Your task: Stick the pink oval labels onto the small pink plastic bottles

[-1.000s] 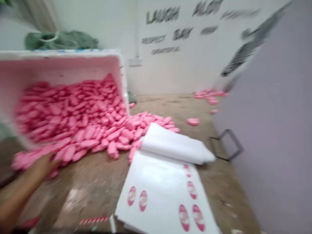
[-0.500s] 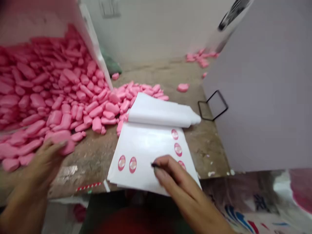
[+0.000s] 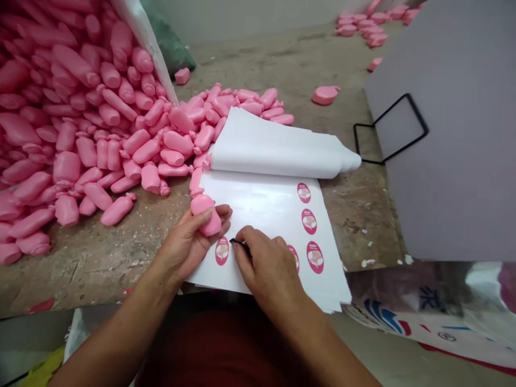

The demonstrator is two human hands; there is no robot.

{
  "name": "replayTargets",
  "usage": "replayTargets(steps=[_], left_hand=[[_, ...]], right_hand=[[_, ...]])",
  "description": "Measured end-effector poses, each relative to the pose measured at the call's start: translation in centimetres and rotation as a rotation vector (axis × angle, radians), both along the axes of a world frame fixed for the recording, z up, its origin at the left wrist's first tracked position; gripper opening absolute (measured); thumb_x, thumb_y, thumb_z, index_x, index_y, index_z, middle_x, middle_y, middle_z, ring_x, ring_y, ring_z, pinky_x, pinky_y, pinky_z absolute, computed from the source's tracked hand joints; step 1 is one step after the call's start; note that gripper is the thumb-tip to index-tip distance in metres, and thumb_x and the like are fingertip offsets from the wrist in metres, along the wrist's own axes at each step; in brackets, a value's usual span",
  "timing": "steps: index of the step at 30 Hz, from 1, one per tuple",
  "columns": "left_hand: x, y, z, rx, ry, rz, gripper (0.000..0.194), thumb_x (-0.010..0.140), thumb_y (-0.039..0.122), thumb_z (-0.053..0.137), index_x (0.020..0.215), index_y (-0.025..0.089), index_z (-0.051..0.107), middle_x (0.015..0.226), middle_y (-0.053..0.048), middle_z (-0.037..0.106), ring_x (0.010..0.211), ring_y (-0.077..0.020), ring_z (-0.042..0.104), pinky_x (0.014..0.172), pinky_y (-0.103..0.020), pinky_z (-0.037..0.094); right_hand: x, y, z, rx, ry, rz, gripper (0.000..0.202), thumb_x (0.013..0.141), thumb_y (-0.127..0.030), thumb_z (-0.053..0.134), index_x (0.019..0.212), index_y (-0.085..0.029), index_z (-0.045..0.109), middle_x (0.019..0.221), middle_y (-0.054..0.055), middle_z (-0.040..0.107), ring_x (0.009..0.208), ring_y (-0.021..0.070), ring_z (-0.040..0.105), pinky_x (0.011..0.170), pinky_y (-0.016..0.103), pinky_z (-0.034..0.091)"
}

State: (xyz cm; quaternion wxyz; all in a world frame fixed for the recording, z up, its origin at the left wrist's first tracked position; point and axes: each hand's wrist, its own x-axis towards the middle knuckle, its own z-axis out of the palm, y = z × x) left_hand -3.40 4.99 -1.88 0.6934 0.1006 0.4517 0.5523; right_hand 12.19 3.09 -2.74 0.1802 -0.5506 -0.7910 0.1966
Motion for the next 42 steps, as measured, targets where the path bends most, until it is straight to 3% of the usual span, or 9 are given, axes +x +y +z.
replayTargets(steps=[11, 17, 26, 33, 36, 39, 42], left_hand=[[0.1, -0.2, -0.3, 0.009, -0.018, -0.01, 0.038, 0.084, 0.013, 0.065, 0.12, 0.019, 0.054, 0.095, -0.004, 0.073, 0.102, -0.0163, 0.068, 0.104, -0.034, 0.042], [0.1, -0.3, -0.5, 0.025, -0.013, -0.037, 0.036, 0.082, 0.016, 0.067, 0.115, 0.018, 0.055, 0.098, -0.006, 0.072, 0.111, -0.0206, 0.065, 0.105, -0.036, 0.04], [-0.2, -0.1, -0.3, -0.017, -0.064, -0.018, 0.031, 0.083, 0.013, 0.065, 0.112, 0.018, 0.057, 0.094, -0.005, 0.073, 0.1, -0.0162, 0.068, 0.101, -0.032, 0.045], [-0.4, 0.1, -0.3, -0.037, -0.138, 0.046, 0.014, 0.088, 0.009, 0.06, 0.1, 0.016, 0.057, 0.094, -0.007, 0.073, 0.093, -0.0139, 0.07, 0.095, -0.03, 0.05], [-0.4, 0.2, -0.4, -0.035, -0.158, 0.047, 0.012, 0.09, 0.008, 0.058, 0.1, 0.015, 0.058, 0.094, -0.007, 0.073, 0.093, -0.0146, 0.071, 0.092, -0.03, 0.052], [-0.3, 0.2, -0.3, -0.04, -0.163, 0.053, 0.013, 0.09, 0.009, 0.057, 0.102, 0.014, 0.06, 0.093, -0.007, 0.073, 0.093, -0.0155, 0.071, 0.091, -0.031, 0.053], [-0.4, 0.3, -0.3, -0.045, -0.151, 0.064, 0.014, 0.089, 0.008, 0.058, 0.102, 0.013, 0.06, 0.094, -0.008, 0.073, 0.093, -0.0156, 0.071, 0.09, -0.029, 0.053]], right_hand=[[-0.4, -0.1, 0.1, 0.129, -0.079, 0.035, 0.017, 0.094, -0.024, 0.047, 0.081, -0.023, 0.057, 0.062, 0.0, 0.064, 0.051, 0.0178, 0.048, 0.054, 0.029, 0.029], [-0.7, -0.3, -0.1, 0.089, -0.07, -0.001, 0.016, 0.093, -0.025, 0.049, 0.08, -0.023, 0.057, 0.065, 0.0, 0.066, 0.053, 0.0184, 0.051, 0.056, 0.03, 0.031], [-0.3, -0.1, -0.5, 0.015, 0.001, -0.016, 0.014, 0.093, -0.03, 0.052, 0.084, -0.023, 0.061, 0.073, 0.0, 0.071, 0.06, 0.0202, 0.057, 0.057, 0.029, 0.035], [0.1, 0.0, -0.6, 0.237, -0.081, 0.045, 0.015, 0.093, -0.023, 0.052, 0.081, -0.02, 0.061, 0.067, 0.0, 0.07, 0.05, 0.016, 0.045, 0.059, 0.029, 0.031], [-0.4, 0.2, -0.8, 0.264, -0.118, 0.044, 0.019, 0.092, -0.03, 0.056, 0.077, -0.02, 0.061, 0.065, 0.0, 0.068, 0.047, 0.0143, 0.038, 0.06, 0.03, 0.029], [-0.9, 0.6, -1.1, 0.218, -0.13, -0.021, 0.025, 0.088, -0.039, 0.062, 0.07, -0.021, 0.059, 0.058, 0.0, 0.062, 0.048, 0.0133, 0.033, 0.06, 0.03, 0.026], [-0.9, 0.9, -0.8, -0.009, -0.012, -0.132, 0.025, 0.08, -0.04, 0.066, 0.065, -0.022, 0.057, 0.054, -0.001, 0.056, 0.053, 0.0152, 0.039, 0.059, 0.03, 0.026]])
